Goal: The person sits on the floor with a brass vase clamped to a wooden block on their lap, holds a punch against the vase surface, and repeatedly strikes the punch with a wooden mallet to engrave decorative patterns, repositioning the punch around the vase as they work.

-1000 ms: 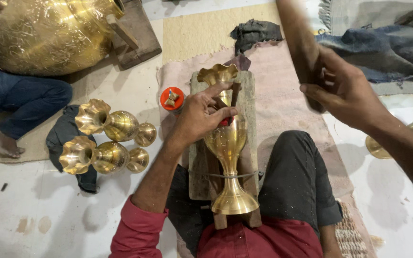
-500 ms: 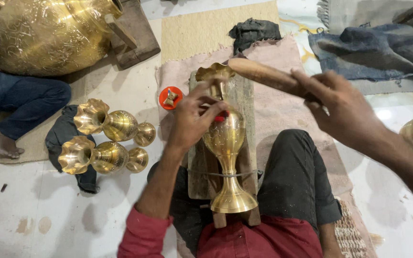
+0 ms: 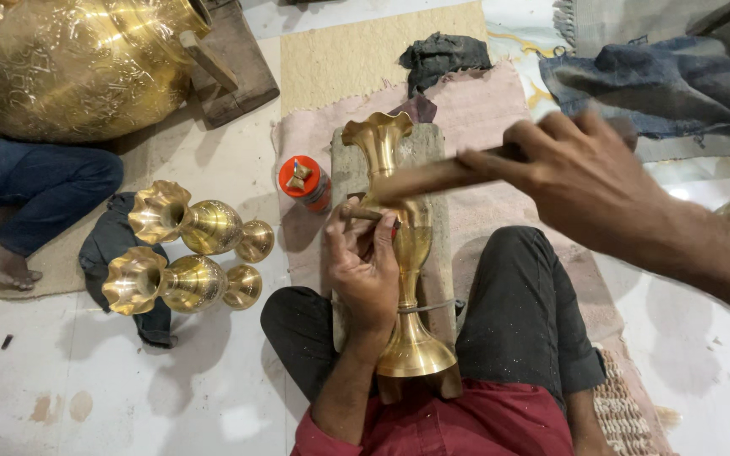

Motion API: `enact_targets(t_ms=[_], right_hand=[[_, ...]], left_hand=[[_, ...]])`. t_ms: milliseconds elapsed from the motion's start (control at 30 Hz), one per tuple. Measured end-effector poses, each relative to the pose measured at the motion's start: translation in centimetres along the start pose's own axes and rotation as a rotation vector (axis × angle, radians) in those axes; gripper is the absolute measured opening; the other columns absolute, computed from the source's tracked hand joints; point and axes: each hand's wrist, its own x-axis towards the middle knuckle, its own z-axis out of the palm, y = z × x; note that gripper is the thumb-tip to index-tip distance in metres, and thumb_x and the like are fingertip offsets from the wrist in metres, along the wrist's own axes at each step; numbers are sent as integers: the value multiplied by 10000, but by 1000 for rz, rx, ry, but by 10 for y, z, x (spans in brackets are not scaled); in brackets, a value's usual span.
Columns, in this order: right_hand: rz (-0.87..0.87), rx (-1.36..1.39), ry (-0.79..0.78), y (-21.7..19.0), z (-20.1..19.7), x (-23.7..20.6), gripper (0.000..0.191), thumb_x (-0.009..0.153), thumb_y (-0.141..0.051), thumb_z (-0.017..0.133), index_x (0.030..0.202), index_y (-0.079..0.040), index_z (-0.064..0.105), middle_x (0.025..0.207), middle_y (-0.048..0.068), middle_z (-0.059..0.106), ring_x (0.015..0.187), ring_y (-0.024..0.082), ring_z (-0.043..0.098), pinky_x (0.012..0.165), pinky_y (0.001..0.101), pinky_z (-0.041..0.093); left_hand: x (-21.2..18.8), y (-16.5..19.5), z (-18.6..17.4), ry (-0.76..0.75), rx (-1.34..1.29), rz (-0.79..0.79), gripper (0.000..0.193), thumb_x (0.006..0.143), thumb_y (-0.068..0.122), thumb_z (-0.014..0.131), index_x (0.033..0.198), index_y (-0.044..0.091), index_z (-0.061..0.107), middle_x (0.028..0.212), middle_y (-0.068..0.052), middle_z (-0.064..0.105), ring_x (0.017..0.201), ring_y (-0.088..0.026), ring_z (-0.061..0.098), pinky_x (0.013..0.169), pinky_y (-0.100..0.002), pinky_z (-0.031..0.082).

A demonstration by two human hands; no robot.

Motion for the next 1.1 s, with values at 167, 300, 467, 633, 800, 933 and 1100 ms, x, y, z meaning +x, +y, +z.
enact_targets(t_ms=[167, 300, 467, 633, 800, 933, 1100], right_hand=[[-44, -130, 128, 0, -24, 18, 657, 903, -111, 647, 1513, -344, 577, 1164, 66, 687, 960, 211, 623, 879, 441, 532], [-121, -256, 90, -5, -49, 26, 557, 928, -185, 641, 1468, -302, 572, 1093, 105, 674, 980, 270, 642, 895, 480, 538], [-100, 440, 286, -8, -88, 37, 610, 937, -35, 651, 1517, -205, 567, 1223, 191, 640, 1020, 309, 622, 850, 466, 537], [-235, -49, 298, -8, -109, 38, 700, 855, -32, 644, 1506, -284, 587, 1186, 133, 674, 1031, 286, 630, 883, 477, 527], [-259, 9, 393, -8, -110, 39, 689, 819, 5, 662, 1440, -292, 633, 1168, 108, 660, 1023, 274, 618, 805, 440, 506], [-195, -11, 329, -8, -111, 34, 701, 842, -25, 687, 1498, -262, 611, 1135, 106, 658, 1017, 265, 609, 901, 474, 515], [-232, -213, 380, -11, -110, 29, 605, 870, -154, 707, 1448, -306, 610, 1127, 94, 656, 1028, 268, 602, 933, 506, 488]], left_hand=[[-2, -3, 6, 62, 36, 81, 481, 995, 24, 709, 1413, -59, 484, 1188, -175, 718, 1051, -196, 746, 931, -282, 634], [-4, -1, 6, 69, -45, -3, 462, 999, 20, 708, 1401, -72, 500, 1172, -186, 726, 1064, -197, 740, 926, -266, 624], [-4, 1, 6, 94, 6, -16, 496, 985, 42, 709, 1403, -54, 460, 1148, -163, 690, 990, -187, 760, 832, -260, 664], [-4, 1, 4, 50, 118, -54, 463, 991, 36, 722, 1395, -30, 506, 1023, -147, 729, 828, -191, 722, 655, -263, 565], [-5, 0, 4, 36, 11, 41, 513, 1015, 33, 684, 1451, -41, 426, 1103, -146, 680, 939, -161, 727, 781, -236, 635], [-4, -1, 4, 59, 33, 43, 466, 1003, 20, 716, 1407, -35, 490, 1123, -156, 695, 943, -168, 737, 776, -252, 645], [-4, 2, 2, 19, 158, -147, 501, 975, 35, 741, 1428, -11, 532, 970, -123, 771, 767, -174, 702, 615, -258, 515]])
